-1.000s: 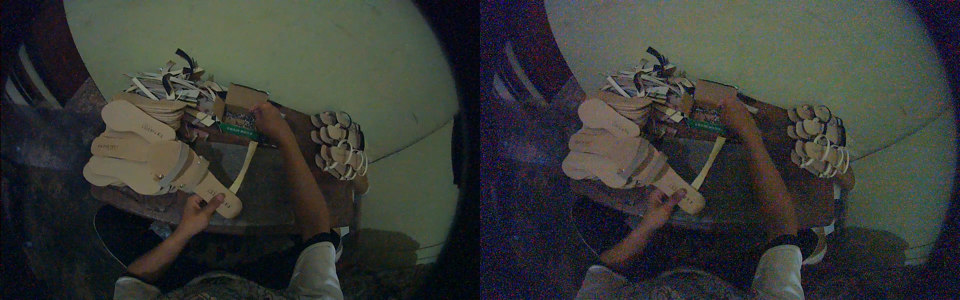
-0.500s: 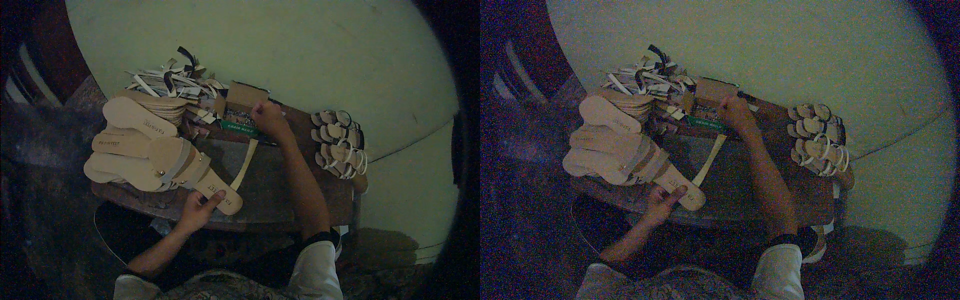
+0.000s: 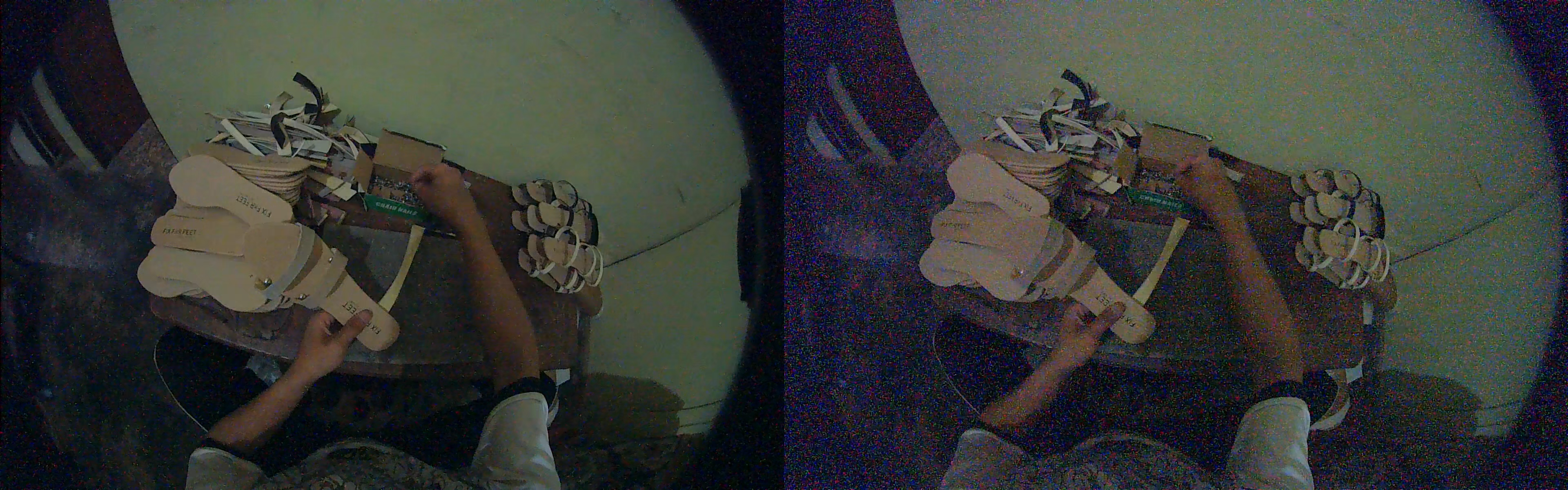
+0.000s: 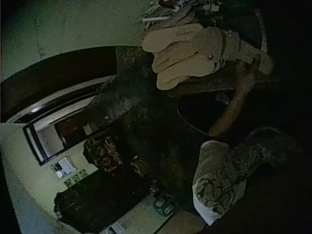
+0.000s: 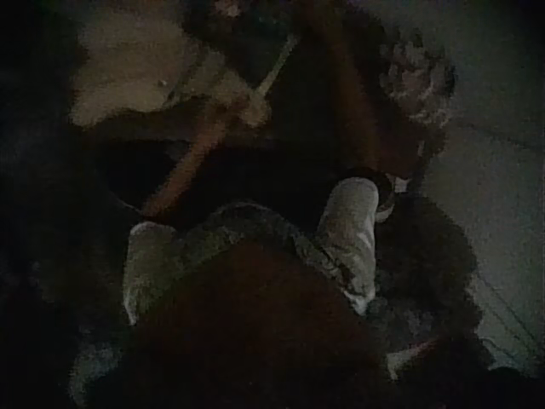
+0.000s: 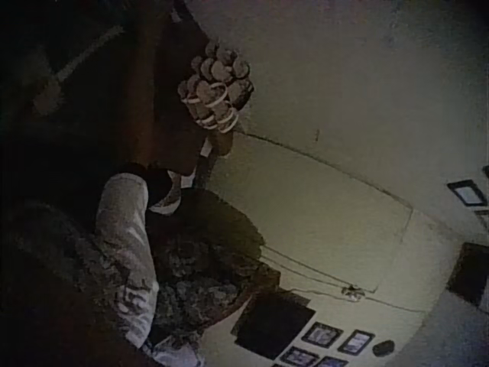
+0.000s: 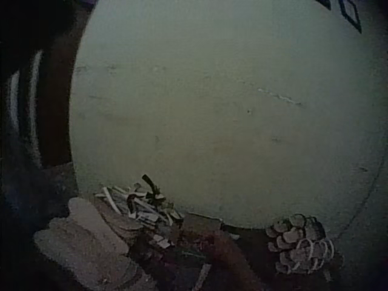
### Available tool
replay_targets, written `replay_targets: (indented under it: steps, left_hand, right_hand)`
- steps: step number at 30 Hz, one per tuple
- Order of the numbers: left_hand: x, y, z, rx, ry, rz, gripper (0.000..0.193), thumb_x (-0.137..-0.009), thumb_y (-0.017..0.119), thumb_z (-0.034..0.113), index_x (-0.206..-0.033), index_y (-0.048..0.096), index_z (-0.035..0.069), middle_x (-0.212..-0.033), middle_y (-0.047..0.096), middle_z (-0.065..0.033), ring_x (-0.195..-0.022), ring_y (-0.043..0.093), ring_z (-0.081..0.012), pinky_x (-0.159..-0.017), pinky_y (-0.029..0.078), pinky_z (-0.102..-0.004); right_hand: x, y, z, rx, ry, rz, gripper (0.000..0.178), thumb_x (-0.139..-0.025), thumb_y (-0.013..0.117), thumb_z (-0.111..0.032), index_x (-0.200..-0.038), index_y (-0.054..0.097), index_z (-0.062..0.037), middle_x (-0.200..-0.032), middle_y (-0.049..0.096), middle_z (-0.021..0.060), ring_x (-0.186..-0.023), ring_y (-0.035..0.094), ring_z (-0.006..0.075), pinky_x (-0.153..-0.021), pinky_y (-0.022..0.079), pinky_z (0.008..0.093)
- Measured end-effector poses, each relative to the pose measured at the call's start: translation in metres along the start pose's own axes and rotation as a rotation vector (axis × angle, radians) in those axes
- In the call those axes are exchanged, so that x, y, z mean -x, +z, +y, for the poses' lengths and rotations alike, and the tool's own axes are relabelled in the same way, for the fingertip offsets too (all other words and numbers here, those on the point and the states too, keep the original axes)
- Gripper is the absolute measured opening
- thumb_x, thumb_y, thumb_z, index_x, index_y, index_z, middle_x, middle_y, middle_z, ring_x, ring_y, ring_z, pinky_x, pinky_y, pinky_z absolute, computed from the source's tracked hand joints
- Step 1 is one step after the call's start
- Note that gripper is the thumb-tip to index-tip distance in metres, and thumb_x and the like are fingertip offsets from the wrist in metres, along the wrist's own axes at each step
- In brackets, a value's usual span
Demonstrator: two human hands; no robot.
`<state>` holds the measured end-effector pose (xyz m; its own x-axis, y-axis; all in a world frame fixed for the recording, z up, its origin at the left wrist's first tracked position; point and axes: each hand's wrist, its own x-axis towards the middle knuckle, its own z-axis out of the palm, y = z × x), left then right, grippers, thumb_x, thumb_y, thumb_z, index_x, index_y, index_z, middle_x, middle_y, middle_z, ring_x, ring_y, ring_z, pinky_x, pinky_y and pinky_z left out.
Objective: The person assembles sandals by attaching straps to the soles. They pick up a sole and a strap, align them, and secure the strap using a nail and a hammer. The process is repeated for multiple straps on the same sole.
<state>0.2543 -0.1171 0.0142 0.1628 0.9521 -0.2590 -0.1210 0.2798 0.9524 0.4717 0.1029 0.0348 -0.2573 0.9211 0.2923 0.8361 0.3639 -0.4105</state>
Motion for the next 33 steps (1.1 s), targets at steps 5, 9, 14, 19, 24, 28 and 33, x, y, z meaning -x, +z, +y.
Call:
replay_targets:
  steps: [5, 9, 14, 19, 24, 28, 33]
  left_hand:
    - [0.001, 0.001, 0.002, 0.062, -0.018, -0.017, 0.028, -0.083, 0.059, 0.026, -0.095, 0.058, 0.000, -0.090, 0.062, -0.0061, -0.082, 0.057, -0.0124, -0.073, 0.044, -0.0269]
    - [0.004, 0.002, 0.002, -0.016, 0.014, 0.029, 0.026, -0.083, 0.059, 0.024, -0.095, 0.058, 0.001, -0.088, 0.062, -0.0052, -0.082, 0.056, -0.0116, -0.073, 0.044, -0.0264]
    - [-0.001, 0.000, 0.001, 0.005, 0.077, 0.050, 0.024, -0.083, 0.060, 0.023, -0.093, 0.058, 0.001, -0.088, 0.062, -0.0050, -0.083, 0.056, -0.0113, -0.075, 0.044, -0.0269]
    - [0.005, 0.004, 0.004, -0.054, 0.064, 0.133, 0.025, -0.083, 0.060, 0.022, -0.095, 0.058, 0.001, -0.089, 0.062, -0.0053, -0.084, 0.056, -0.0118, -0.076, 0.043, -0.0278]
    - [-0.001, 0.002, -0.005, 0.014, 0.092, 0.097, 0.024, -0.083, 0.059, 0.021, -0.096, 0.058, 0.001, -0.088, 0.062, -0.0054, -0.082, 0.056, -0.0116, -0.075, 0.043, -0.0273]
    - [0.000, 0.000, -0.007, 0.086, 0.084, 0.078, 0.022, -0.084, 0.058, 0.021, -0.094, 0.059, 0.000, -0.086, 0.062, -0.0046, -0.079, 0.057, -0.0114, -0.072, 0.044, -0.0264]
    - [-0.001, 0.002, -0.012, 0.124, 0.091, 0.100, 0.021, -0.084, 0.058, 0.019, -0.093, 0.059, 0.000, -0.086, 0.062, -0.0050, -0.077, 0.058, -0.0113, -0.069, 0.045, -0.0256]
  right_hand:
    - [-0.001, -0.005, -0.006, -0.025, 0.089, -0.060, 0.011, -0.070, 0.065, -0.015, -0.077, 0.064, -0.0061, -0.074, 0.061, 0.0139, -0.071, 0.060, 0.0250, -0.068, 0.048, 0.0349]
    - [0.011, -0.023, -0.039, -0.168, 0.287, -0.088, 0.014, -0.071, 0.068, -0.015, -0.079, 0.063, -0.0050, -0.075, 0.062, 0.0102, -0.071, 0.060, 0.0183, -0.066, 0.047, 0.0312]
    - [0.067, -0.047, -0.075, -0.722, 0.266, -0.127, 0.013, -0.073, 0.066, -0.008, -0.084, 0.061, -0.0029, -0.082, 0.063, 0.0056, -0.077, 0.058, 0.0121, -0.067, 0.047, 0.0274]
    - [0.154, -0.041, -0.116, -0.858, 0.451, -0.130, 0.012, -0.073, 0.065, -0.005, -0.085, 0.062, -0.0035, -0.084, 0.062, 0.0057, -0.080, 0.057, 0.0133, -0.073, 0.046, 0.0277]
    - [0.184, -0.008, -0.115, -0.859, 0.311, -0.031, 0.014, -0.073, 0.066, -0.010, -0.086, 0.063, -0.0046, -0.091, 0.058, 0.0069, -0.088, 0.055, 0.0180, -0.081, 0.044, 0.0304]
    - [0.186, 0.002, -0.129, -0.964, 0.380, 0.008, 0.013, -0.070, 0.066, -0.005, -0.083, 0.062, -0.0026, -0.094, 0.056, 0.0077, -0.091, 0.053, 0.0184, -0.083, 0.040, 0.0295]
    - [0.188, 0.005, -0.128, -0.971, 0.452, -0.013, 0.012, -0.072, 0.065, -0.006, -0.083, 0.062, -0.0030, -0.098, 0.057, 0.0072, -0.093, 0.053, 0.0177, -0.083, 0.041, 0.0302]
